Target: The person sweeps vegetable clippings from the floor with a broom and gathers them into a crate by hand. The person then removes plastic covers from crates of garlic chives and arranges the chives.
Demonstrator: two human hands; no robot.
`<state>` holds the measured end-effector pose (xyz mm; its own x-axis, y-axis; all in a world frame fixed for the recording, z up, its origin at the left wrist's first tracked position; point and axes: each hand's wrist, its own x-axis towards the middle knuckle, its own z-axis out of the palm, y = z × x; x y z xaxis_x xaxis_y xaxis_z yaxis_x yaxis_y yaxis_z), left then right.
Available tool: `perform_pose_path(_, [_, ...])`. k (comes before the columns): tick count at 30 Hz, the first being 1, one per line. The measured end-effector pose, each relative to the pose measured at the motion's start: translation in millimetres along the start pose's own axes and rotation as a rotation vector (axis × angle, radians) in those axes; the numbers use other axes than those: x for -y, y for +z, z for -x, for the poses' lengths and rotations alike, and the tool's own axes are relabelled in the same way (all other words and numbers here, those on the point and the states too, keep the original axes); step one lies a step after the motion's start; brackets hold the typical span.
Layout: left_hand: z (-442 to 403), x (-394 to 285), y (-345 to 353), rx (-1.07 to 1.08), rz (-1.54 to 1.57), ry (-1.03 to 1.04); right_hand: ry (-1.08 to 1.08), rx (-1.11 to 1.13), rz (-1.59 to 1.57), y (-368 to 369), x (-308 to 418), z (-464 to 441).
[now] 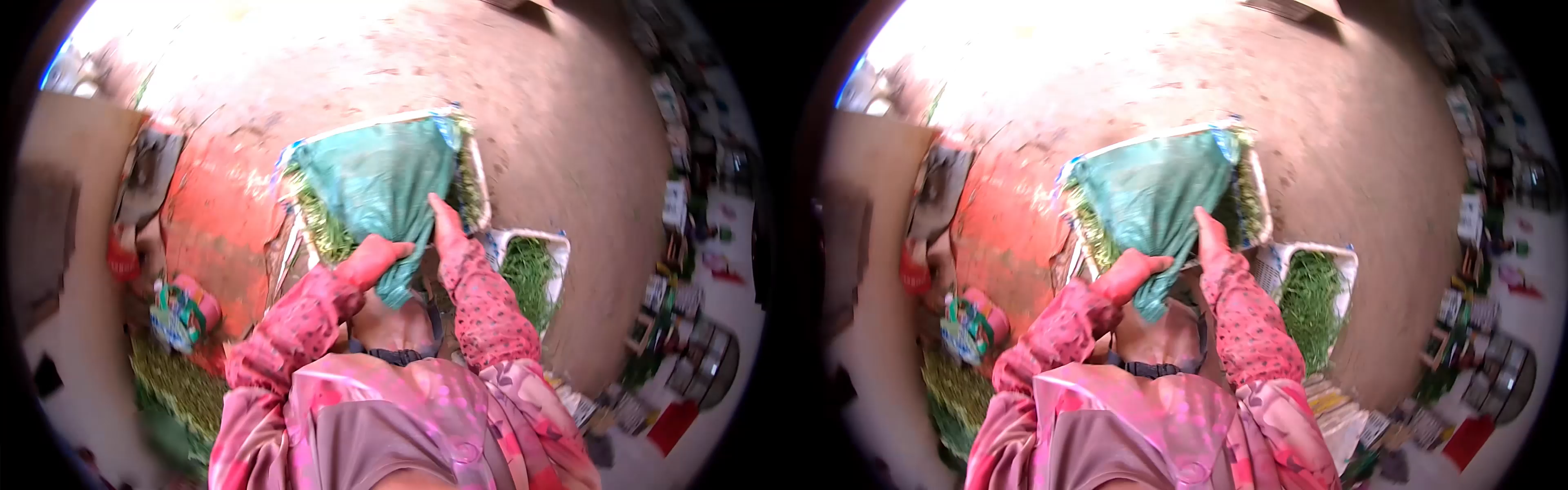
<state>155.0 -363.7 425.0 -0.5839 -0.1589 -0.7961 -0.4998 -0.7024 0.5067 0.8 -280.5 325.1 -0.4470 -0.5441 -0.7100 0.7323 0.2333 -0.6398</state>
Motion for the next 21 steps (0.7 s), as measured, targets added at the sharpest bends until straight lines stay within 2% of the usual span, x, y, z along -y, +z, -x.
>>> perform_pose_path(2, [-14,11,-16,-0.010,-0.156,0.044,0.180,0.059,-0.165,26,8,20])
perform_pose_path(3, [-18,15,-23,0.016,-0.300,0.054,0.189,0.061,-0.074,23,-2,17])
perform_pose_path(5, [-2,4,-25,-0.009,-0.499,0.060,0.365,0.131,-0.203,39,-4,42])
perform_pose_path(6, [-3,15,-27,-0.026,-0.489,0.215,0.377,0.099,-0.137,48,-4,54])
perform_pose_path(7, [3,9,-27,0.012,-0.692,0.276,0.390,0.068,-0.071,58,-3,66])
perform_pose_path(9, [15,13,-22,-0.053,-0.878,0.462,0.507,0.188,-0.159,46,-16,60])
perform_pose_path(10, [20,16,-20,-0.064,-0.863,0.462,0.515,0.191,-0.142,58,-6,72])
perform_pose_path(12, [29,20,-15,0.032,-0.824,0.550,0.281,0.364,0.106,94,22,101])
perform_pose_path(13, [33,19,-15,0.023,-0.808,0.548,0.292,0.367,0.120,92,23,90])
perform_pose_path(15, [46,20,-25,0.224,-0.460,0.368,0.423,0.430,0.104,93,26,48])
perform_pose_path(16, [51,27,-30,0.175,-0.353,0.383,0.586,0.678,-0.152,123,61,55])
perform_pose_path(17, [61,27,-35,0.187,-0.070,0.183,0.745,0.917,-0.425,156,97,57])
perform_pose_path(18, [59,41,-41,0.145,0.095,0.119,0.761,1.041,-0.513,166,120,41])
perform_pose_path(19, [61,56,-50,0.046,0.046,0.097,0.652,1.052,-0.570,162,151,8])
perform_pose_path(21, [76,77,-64,-0.217,0.050,-0.042,0.294,0.878,-0.804,140,224,-96])
